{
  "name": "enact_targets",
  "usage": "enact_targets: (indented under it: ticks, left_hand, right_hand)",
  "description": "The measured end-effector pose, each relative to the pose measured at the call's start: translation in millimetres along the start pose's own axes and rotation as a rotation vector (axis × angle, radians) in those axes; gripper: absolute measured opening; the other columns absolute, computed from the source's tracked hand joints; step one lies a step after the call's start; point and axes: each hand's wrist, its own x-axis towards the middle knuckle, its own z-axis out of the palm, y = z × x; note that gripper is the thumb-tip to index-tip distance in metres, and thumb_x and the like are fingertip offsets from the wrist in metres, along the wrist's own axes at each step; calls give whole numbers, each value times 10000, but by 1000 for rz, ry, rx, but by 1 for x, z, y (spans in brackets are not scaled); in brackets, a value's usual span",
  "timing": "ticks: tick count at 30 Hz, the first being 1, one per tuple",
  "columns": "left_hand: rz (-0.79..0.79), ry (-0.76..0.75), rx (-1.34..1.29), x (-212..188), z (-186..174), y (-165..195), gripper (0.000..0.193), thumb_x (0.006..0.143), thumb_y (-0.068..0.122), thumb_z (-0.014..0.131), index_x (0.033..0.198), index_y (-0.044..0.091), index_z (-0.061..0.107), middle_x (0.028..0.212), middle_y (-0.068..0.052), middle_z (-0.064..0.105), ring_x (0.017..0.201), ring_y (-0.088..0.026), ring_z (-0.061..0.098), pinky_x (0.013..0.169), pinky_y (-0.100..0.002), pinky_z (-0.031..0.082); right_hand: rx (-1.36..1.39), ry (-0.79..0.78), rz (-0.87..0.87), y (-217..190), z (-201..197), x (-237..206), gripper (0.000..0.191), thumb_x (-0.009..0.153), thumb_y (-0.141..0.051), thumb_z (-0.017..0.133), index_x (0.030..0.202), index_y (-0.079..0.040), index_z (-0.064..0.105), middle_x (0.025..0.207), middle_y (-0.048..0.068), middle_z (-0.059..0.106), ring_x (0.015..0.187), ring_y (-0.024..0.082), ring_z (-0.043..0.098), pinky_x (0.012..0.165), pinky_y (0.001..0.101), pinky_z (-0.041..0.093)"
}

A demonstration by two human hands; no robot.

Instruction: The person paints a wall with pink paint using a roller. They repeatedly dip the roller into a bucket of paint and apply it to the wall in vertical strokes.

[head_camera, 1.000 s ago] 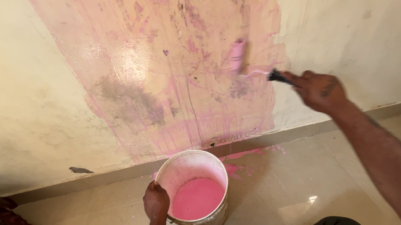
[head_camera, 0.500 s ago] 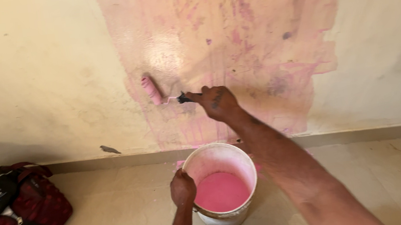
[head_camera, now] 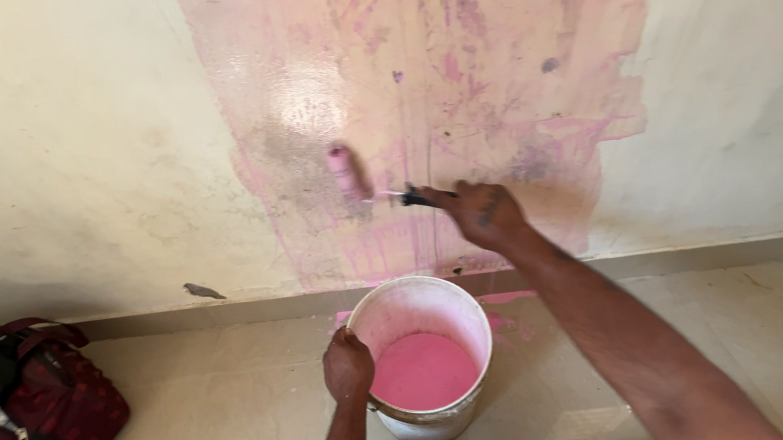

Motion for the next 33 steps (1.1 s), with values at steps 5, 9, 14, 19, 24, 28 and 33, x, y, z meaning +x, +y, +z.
enact_targets:
  ticks: [5,9,14,19,24,28,33]
  left_hand:
    - [20,-4,32,6,-1,-3,369,1042,322,451,1219,140,719,1137,-205,740,1074,-437,683,919,-541,533]
    - [-16,-31,19,5,-5,-3,373,1040,330,456,1246,145,707,1154,-199,737,1087,-432,678,927,-535,531]
    - [-53,-55,20,2,-11,-1,378,1046,340,454,1246,143,706,1149,-197,736,1077,-428,682,914,-532,536]
    - [-26,-50,18,1,-13,-1,374,1051,335,452,1226,129,711,1131,-196,746,1062,-428,689,900,-536,538]
    - [-35,-46,5,0,-13,0,369,1039,335,459,1229,146,713,1127,-200,741,1052,-432,687,893,-534,541]
    - [-39,-32,14,0,-10,1,368,1042,337,462,1219,140,718,1128,-201,740,1053,-432,687,897,-532,540]
    - [-28,-20,-2,-2,-7,-1,363,1038,321,460,1216,139,719,1127,-192,742,1058,-419,689,900,-526,538]
  right_hand:
    - [-58,-104,167,64,-3,-76,544,979,-216,511,1506,-353,493,888,135,666,655,303,681,534,459,559]
    - [-109,-190,294,105,-10,-143,571,984,-220,495,1528,-389,466,886,115,665,663,293,690,554,453,571]
    - [-171,-206,392,136,-14,-212,532,999,-312,538,1525,-364,476,869,99,669,643,295,690,564,447,570]
    - [-115,-171,444,141,-2,-230,570,961,-303,581,1523,-308,488,845,112,672,619,307,680,566,452,565]
    - [-113,-234,328,116,27,-187,552,991,-210,515,1532,-312,472,831,127,671,624,308,682,550,462,563]
    - [-32,-136,130,72,56,-128,613,924,-130,525,1501,-338,512,827,145,656,650,298,680,576,447,563]
    - [42,-192,-11,8,76,-48,599,940,-116,565,1497,-328,505,882,145,667,745,305,691,638,442,556]
